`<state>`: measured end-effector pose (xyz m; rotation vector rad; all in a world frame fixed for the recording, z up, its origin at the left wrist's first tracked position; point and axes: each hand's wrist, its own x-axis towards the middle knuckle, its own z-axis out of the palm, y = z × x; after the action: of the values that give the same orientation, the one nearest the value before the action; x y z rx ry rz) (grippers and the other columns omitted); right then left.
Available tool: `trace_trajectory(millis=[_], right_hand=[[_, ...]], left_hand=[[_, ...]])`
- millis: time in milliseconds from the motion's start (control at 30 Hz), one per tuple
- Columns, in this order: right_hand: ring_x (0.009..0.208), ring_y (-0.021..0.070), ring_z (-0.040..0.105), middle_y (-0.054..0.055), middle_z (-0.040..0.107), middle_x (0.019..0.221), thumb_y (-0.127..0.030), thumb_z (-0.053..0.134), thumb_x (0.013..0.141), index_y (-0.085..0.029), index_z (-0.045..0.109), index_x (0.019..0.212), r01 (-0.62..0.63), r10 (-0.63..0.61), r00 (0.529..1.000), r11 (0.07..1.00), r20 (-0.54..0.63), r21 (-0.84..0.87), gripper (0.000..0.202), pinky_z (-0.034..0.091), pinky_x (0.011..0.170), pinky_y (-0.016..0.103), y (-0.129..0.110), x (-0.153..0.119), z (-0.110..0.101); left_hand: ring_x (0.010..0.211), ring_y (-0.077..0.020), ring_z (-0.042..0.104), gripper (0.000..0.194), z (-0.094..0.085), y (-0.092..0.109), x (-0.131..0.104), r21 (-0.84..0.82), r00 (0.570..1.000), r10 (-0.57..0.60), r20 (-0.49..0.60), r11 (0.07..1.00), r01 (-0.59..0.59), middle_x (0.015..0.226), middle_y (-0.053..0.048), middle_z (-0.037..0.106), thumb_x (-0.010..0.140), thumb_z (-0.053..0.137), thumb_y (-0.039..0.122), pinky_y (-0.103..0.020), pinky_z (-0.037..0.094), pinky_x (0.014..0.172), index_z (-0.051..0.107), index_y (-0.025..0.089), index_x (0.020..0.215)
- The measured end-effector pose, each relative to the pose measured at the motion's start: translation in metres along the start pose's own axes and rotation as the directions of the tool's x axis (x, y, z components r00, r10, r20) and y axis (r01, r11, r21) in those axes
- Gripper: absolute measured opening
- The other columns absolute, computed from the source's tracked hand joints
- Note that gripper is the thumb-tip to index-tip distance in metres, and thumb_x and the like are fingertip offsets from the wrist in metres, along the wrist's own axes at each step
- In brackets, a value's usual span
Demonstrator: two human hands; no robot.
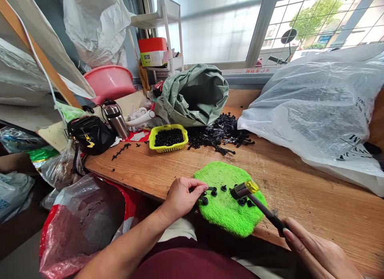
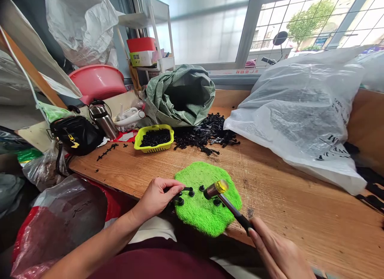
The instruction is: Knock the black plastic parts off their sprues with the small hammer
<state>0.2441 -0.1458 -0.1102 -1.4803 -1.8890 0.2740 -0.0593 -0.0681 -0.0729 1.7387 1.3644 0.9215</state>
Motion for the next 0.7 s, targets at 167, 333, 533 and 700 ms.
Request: trace_trajectory(millis=[167,333,533,700], right_hand=[[0.074,0.0271,0.069,0.006,0.073,0.088,-0.05,0.035,0.096,-0.025,0.067,0.103,0.1,-0.099,0.995,0.991,0.02,-0.086,0.041,0.055,0.057,0.028,-0.011,0.016,-0.003],[0.07,0.0257,0.07,0.006,0.073,0.089,-0.048,0.03,0.097,-0.025,0.066,0.102,0.205,-0.202,0.979,0.971,0.035,-0.123,0.043,0.055,0.055,0.028,-0.031,0.03,-0.009],[0.071,0.0238,0.07,0.006,0.073,0.087,-0.038,0.026,0.101,-0.024,0.059,0.103,0.32,-0.317,0.947,0.93,0.046,-0.18,0.035,0.052,0.05,0.025,-0.051,0.04,-0.006],[0.056,0.0235,0.068,0.004,0.07,0.071,-0.032,0.027,0.101,-0.023,0.057,0.095,0.376,-0.358,0.927,0.88,0.116,-0.291,0.032,0.045,0.037,0.027,-0.051,0.044,-0.003]], left_hand=[[0.076,-0.019,0.068,0.025,-0.001,0.001,0.001,0.026,1.0,0.001,0.01,1.0,-0.001,0.087,-0.005,0.076,0.083,0.059,0.033,-0.024,0.048,0.068,0.077,0.018,0.09],[0.077,-0.0187,0.068,0.025,0.0,0.0,0.0,0.04,1.0,0.024,0.02,0.999,-0.025,0.088,-0.005,0.076,0.084,0.058,0.034,-0.023,0.048,0.067,0.077,0.019,0.091],[0.076,-0.0186,0.069,0.023,-0.004,0.005,-0.001,0.208,0.995,0.094,0.012,0.974,-0.094,0.088,-0.005,0.076,0.086,0.057,0.034,-0.024,0.045,0.066,0.077,0.023,0.091],[0.072,-0.0177,0.068,0.023,-0.007,0.01,0.0,0.323,0.991,0.13,0.034,0.937,-0.134,0.084,-0.004,0.076,0.087,0.056,0.034,-0.024,0.041,0.062,0.077,0.025,0.091]])
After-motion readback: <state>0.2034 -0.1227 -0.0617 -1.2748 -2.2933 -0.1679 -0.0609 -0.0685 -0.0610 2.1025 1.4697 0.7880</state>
